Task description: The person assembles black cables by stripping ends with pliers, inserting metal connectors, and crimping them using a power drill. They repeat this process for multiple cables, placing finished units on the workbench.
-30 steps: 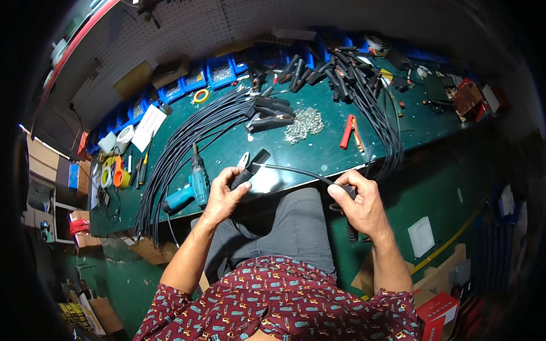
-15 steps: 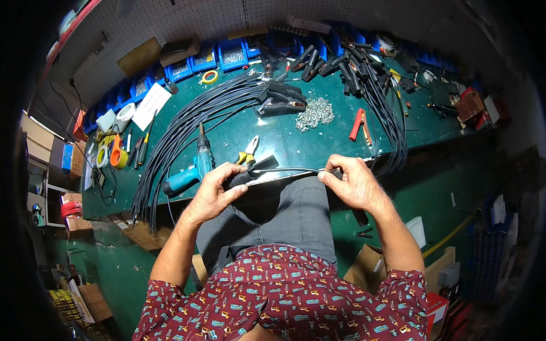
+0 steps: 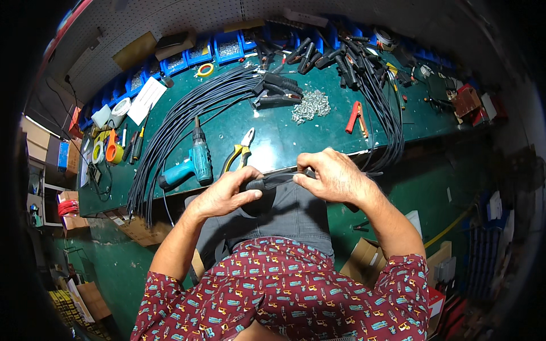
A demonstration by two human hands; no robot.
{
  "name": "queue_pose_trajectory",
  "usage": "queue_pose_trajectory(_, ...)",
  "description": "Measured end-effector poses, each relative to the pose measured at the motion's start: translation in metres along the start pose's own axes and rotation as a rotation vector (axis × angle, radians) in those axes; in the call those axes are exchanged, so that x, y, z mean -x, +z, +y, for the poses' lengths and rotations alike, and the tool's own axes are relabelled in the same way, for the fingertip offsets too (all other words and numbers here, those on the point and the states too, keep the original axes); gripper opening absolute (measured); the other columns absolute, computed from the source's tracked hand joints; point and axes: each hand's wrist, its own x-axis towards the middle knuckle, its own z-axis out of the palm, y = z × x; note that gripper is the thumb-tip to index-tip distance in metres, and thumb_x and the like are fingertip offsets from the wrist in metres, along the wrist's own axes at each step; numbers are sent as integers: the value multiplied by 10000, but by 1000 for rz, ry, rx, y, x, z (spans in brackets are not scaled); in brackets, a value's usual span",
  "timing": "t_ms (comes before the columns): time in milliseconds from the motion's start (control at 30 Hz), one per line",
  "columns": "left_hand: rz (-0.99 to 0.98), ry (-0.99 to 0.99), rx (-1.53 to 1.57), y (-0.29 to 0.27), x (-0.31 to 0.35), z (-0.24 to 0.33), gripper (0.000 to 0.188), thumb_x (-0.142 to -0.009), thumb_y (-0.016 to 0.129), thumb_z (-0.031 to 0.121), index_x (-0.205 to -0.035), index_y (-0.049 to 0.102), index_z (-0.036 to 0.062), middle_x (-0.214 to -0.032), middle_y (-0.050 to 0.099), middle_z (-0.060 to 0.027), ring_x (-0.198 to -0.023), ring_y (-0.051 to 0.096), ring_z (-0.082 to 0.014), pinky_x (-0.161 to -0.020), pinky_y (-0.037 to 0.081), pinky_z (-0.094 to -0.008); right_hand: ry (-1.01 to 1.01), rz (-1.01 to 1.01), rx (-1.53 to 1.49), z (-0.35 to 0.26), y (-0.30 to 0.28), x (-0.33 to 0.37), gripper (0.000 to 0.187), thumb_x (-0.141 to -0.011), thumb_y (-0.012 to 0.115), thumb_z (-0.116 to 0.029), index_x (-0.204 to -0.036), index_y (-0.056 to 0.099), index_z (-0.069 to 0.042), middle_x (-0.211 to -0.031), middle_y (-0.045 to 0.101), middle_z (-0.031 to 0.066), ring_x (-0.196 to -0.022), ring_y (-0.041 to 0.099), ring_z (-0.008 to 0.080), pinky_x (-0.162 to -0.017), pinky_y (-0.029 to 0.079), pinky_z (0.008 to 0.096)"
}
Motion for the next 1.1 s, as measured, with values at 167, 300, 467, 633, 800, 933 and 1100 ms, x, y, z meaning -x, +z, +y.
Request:
queue_pose_trajectory(167,-10,-17,-17,10,-2,-9,311,-1000,675,192,-1214,555,1,-951,602,-49,-845,555,-146,-766,488,-332,7,-14,109,-1,9,-2,228,-890,703,-278,-930,700,-53,-774,708,186,-819,709,396,-753,557,482)
queue_pose_trajectory(300,-7,13,75,11,0,-11,323,-1005,672,209,-1223,543,8,-910,589,-44,-786,548,-140,-719,481,-327,5,-65,205,4,6,-3,223,-882,707,-271,-951,720,-59,-806,723,189,-836,714,396,-774,566,488)
queue_pose_trajectory(467,-103,-50,22,8,-4,-11,296,-1007,674,231,-1189,551,32,-863,585,-12,-782,542,-100,-697,470,-288,-37,-187,263,-5,3,-7,218,-884,704,-270,-957,725,-66,-809,724,188,-844,711,404,-772,569,495)
queue_pose_trajectory(633,-298,-322,499,-4,-7,-4,313,-978,716,233,-1180,552,59,-829,585,22,-700,527,-64,-603,446,-236,-120,-108,248,13,4,-12,240,-880,729,-290,-888,688,-54,-737,693,168,-766,692,392,-683,531,481)
queue_pose_trajectory(800,-212,-99,324,5,-9,-17,325,-973,718,211,-1199,546,53,-870,582,10,-768,534,-94,-696,475,-265,-85,-237,189,7,-4,-13,270,-889,721,-325,-909,705,-56,-735,691,162,-760,692,385,-689,525,474)
queue_pose_trajectory(933,-77,66,-17,17,-17,-11,292,-983,694,183,-1200,542,58,-911,562,-12,-823,530,-128,-755,481,-311,-60,-160,119,15,15,-17,300,-886,718,-344,-926,717,-46,-757,692,188,-779,696,396,-719,531,479)
queue_pose_trajectory(1100,-10,27,112,27,-17,-10,329,-1020,656,252,-1252,525,59,-874,542,-15,-793,539,-156,-730,476,-330,116,10,49,8,19,-21,394,-842,763,-311,-1060,686,8,-815,706,237,-852,715,418,-779,564,477)
